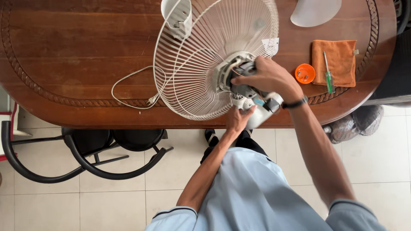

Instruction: The person reassembles an electric fan on a wooden table. They use a screwdriver to tighten screws on the motor housing, then attach the front grille and secure it with a plastic ring. Finally, they align and attach the rear control panel to the fan base.

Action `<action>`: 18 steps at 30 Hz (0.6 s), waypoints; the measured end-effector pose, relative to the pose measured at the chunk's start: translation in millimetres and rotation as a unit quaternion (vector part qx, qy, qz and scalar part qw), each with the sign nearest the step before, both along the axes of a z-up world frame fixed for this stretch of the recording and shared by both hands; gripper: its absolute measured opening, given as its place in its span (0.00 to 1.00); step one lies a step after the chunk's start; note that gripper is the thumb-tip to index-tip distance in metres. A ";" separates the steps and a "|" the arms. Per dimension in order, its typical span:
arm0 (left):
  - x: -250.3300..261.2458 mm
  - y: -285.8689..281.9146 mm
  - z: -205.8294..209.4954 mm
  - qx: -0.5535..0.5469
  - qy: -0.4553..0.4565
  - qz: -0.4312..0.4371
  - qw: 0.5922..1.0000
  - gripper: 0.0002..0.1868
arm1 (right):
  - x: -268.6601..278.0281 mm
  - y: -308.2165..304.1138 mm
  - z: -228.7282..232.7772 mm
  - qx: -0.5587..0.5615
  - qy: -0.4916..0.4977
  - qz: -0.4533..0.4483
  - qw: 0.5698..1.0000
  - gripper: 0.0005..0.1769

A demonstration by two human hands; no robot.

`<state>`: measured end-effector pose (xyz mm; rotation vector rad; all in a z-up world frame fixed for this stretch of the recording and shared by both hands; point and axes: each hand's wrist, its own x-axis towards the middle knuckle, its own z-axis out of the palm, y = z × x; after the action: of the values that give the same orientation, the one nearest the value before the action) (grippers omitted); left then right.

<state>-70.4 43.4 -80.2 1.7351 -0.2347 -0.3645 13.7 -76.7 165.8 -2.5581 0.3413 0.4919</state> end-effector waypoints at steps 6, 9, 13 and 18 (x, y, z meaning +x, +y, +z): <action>-13.9 -16.9 2.8 -0.140 0.023 0.032 0.989 0.31 | 44.5 28.4 -10.0 -0.090 0.130 0.075 0.985 0.41; -17.0 -19.6 -4.1 -0.115 0.065 0.057 0.990 0.29 | 68.8 47.5 -23.8 -0.106 0.167 0.108 0.974 0.41; -20.2 -23.4 -24.4 -0.118 0.073 0.087 0.987 0.27 | 95.8 71.6 -48.9 -0.121 0.216 0.160 0.956 0.38; -21.4 -22.9 -43.6 -0.163 0.278 0.042 0.946 0.35 | 114.2 97.3 -78.6 -0.140 0.272 0.164 0.938 0.34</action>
<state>-91.8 20.5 -123.7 1.2533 0.1829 -0.6937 127.9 20.6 87.1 -2.7231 0.1776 1.3755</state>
